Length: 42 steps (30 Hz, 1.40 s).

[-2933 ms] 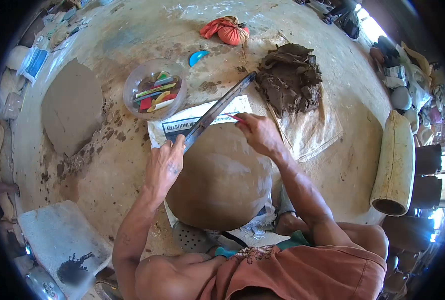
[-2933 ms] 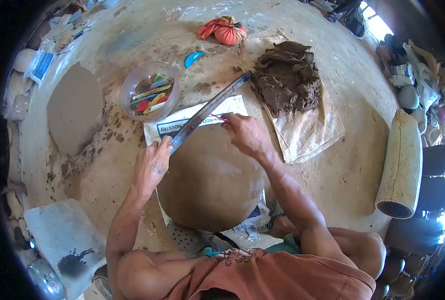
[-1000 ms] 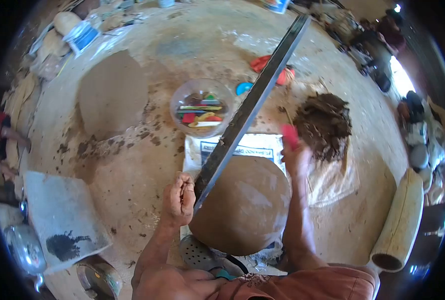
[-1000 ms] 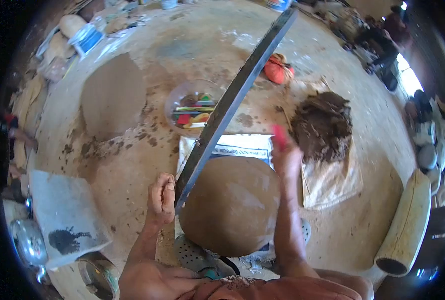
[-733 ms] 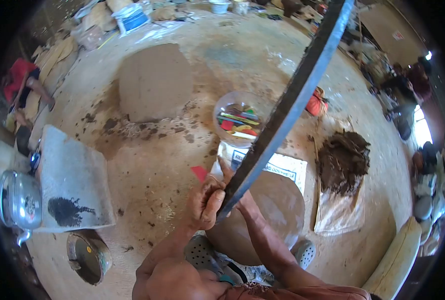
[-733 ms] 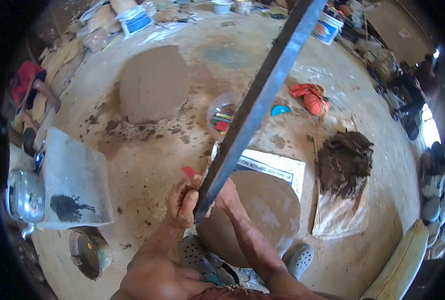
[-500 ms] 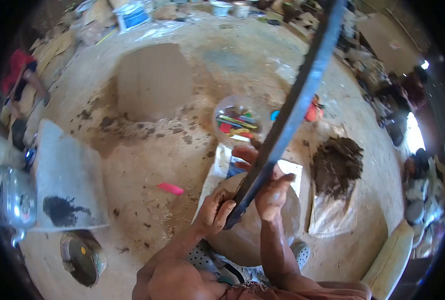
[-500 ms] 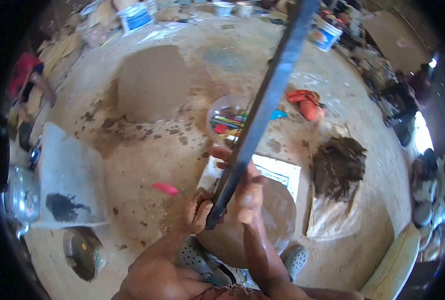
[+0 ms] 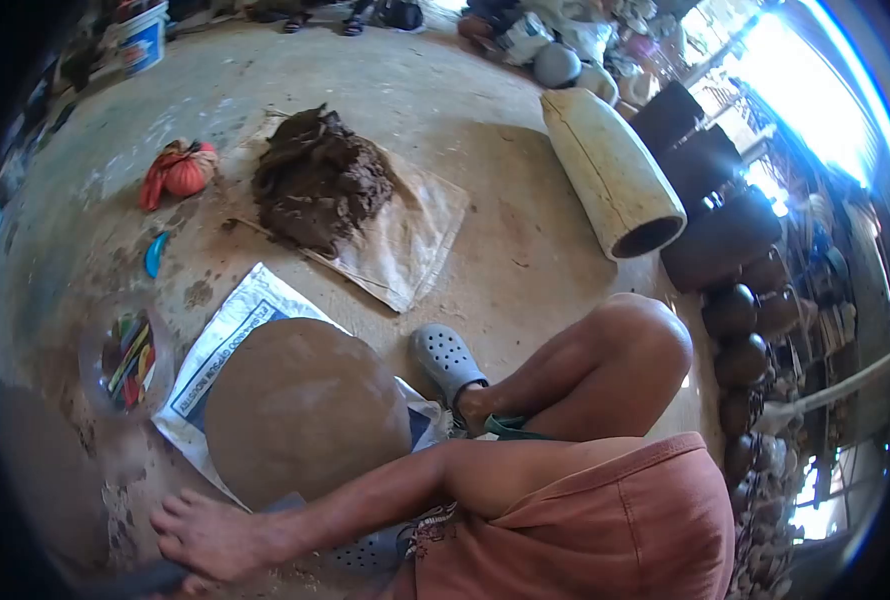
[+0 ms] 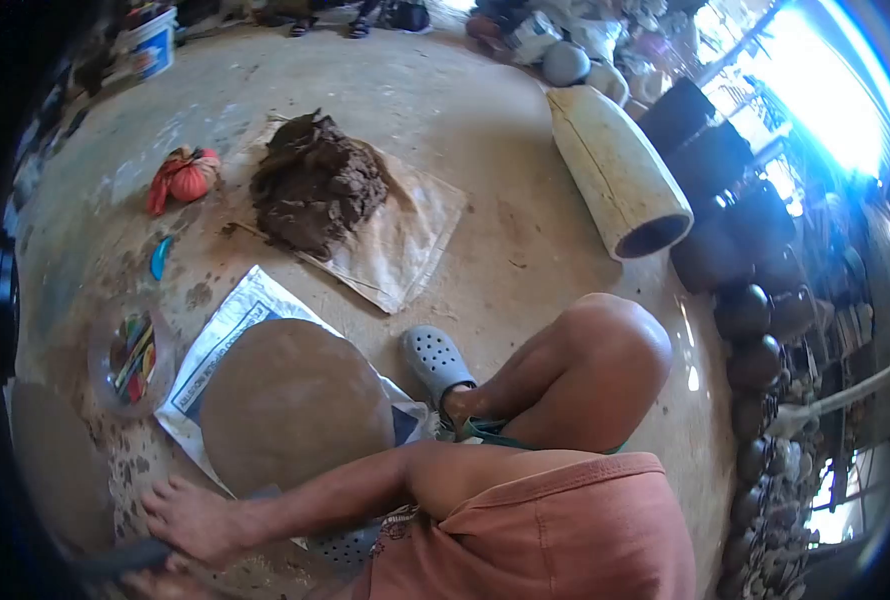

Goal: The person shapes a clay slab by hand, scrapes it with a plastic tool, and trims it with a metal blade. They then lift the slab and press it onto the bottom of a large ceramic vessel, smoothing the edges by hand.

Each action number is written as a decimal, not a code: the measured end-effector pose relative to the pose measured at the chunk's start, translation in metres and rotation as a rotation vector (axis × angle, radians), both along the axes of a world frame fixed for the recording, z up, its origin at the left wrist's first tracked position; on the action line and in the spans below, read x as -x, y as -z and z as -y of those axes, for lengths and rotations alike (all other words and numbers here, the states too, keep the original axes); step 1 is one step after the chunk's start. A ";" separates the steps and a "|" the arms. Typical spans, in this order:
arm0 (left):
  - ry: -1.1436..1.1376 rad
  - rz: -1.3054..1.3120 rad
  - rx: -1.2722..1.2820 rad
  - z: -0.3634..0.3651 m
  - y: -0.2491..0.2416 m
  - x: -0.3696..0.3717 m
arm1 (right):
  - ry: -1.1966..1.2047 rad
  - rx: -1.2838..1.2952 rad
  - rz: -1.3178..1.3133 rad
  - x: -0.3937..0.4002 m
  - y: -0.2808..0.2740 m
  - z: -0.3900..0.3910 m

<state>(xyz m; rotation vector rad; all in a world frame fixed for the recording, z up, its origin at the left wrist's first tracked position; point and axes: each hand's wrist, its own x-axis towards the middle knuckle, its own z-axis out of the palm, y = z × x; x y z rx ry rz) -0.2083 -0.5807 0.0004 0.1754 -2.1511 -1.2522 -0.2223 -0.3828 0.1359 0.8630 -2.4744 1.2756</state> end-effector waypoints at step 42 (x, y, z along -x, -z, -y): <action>0.076 0.358 0.522 -0.023 -0.096 0.011 | -0.355 -0.896 -0.242 0.210 -0.066 -0.230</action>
